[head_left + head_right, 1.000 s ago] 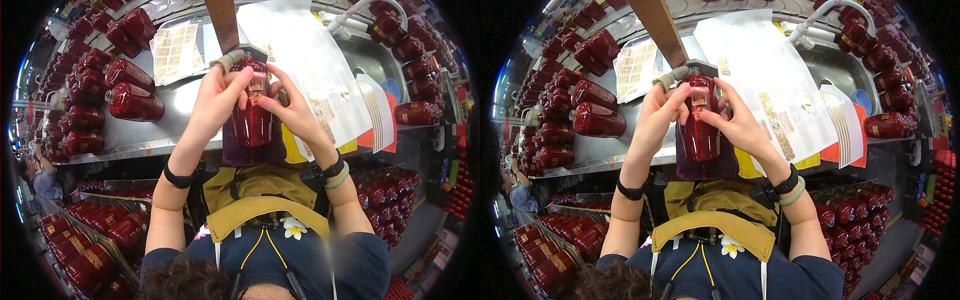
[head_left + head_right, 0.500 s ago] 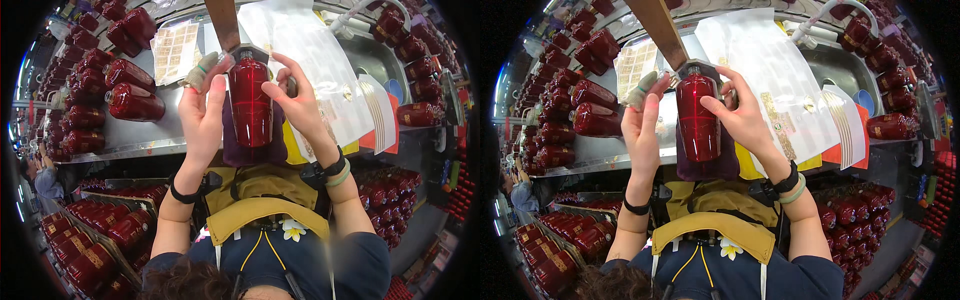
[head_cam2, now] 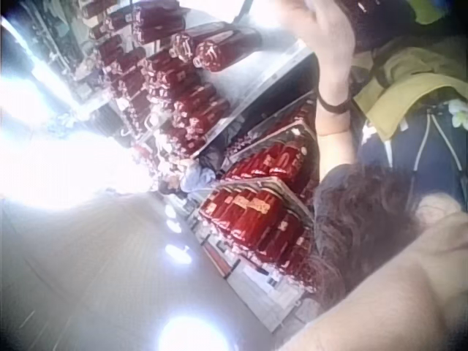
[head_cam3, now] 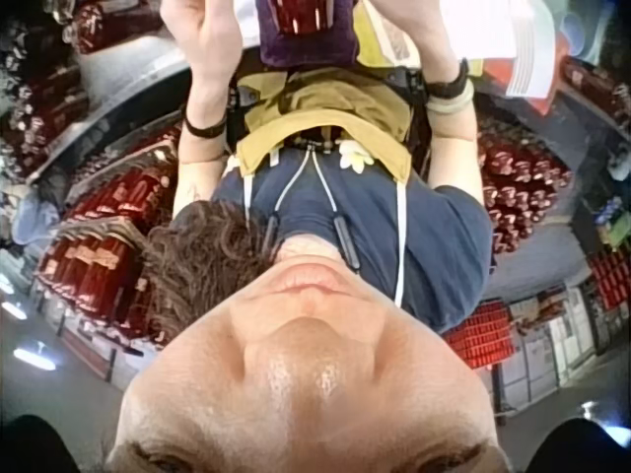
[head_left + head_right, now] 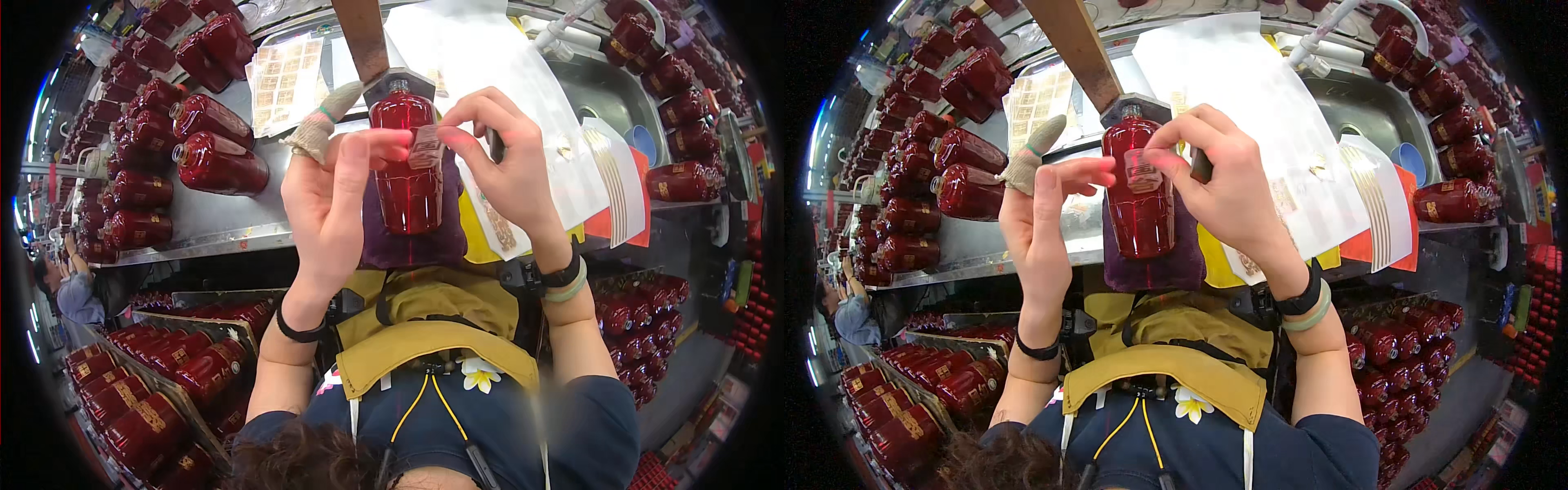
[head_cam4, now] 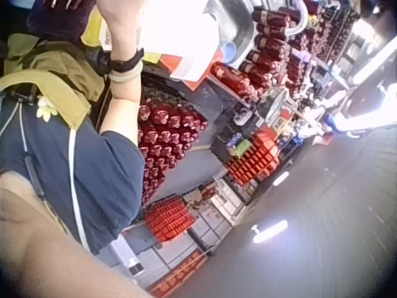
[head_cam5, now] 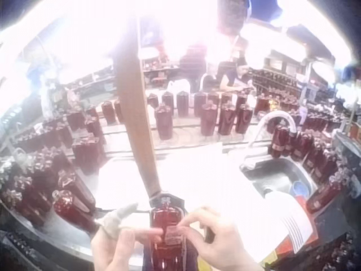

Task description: Applying and smoothing labels on red liquor bottles on a production line.

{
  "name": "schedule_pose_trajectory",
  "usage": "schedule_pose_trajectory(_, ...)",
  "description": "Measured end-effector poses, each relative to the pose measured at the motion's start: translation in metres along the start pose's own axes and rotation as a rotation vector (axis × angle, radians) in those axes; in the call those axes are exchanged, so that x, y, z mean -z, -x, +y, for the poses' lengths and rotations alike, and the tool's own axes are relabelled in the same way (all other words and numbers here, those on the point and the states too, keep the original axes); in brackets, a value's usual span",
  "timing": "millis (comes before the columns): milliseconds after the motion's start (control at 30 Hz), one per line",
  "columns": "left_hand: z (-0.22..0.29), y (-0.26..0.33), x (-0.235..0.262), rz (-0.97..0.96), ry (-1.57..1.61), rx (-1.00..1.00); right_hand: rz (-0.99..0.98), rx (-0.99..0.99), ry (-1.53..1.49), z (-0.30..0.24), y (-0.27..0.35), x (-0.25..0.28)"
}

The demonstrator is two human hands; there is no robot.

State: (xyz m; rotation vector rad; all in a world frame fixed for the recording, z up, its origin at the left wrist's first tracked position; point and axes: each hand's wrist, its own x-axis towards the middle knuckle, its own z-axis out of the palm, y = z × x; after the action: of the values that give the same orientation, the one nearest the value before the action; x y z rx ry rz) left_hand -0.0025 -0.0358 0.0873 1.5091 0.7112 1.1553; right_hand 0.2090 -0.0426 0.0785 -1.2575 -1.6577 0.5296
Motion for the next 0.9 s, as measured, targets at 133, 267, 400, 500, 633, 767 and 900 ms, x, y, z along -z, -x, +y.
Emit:
schedule_pose_trajectory(133,-0.066,0.003,-0.004,0.303,-0.258,0.105,-0.022,0.038,0.050,-0.008,0.005,0.012)
schedule_pose_trajectory(267,-0.086,0.004,-0.002,0.117,0.081,0.279,-0.129,-0.034,-0.025,-0.021,0.002,0.021)
schedule_pose_trajectory(400,-0.090,0.002,0.004,0.087,0.253,0.293,-0.207,-0.213,-0.068,-0.013,-0.014,0.006)
schedule_pose_trajectory(500,-0.096,0.001,0.008,0.066,0.361,0.358,-0.168,-0.218,-0.048,0.012,-0.021,-0.014)
schedule_pose_trajectory(633,-0.078,-0.002,-0.001,0.101,0.295,0.389,-0.148,-0.220,0.001,0.021,-0.025,-0.027)
schedule_pose_trajectory(767,-0.077,-0.003,0.001,0.105,0.239,0.376,0.027,-0.270,-0.046,0.038,-0.031,-0.036)
schedule_pose_trajectory(900,-0.078,-0.003,0.003,0.088,0.268,0.402,0.005,-0.404,-0.344,0.055,-0.029,-0.042)
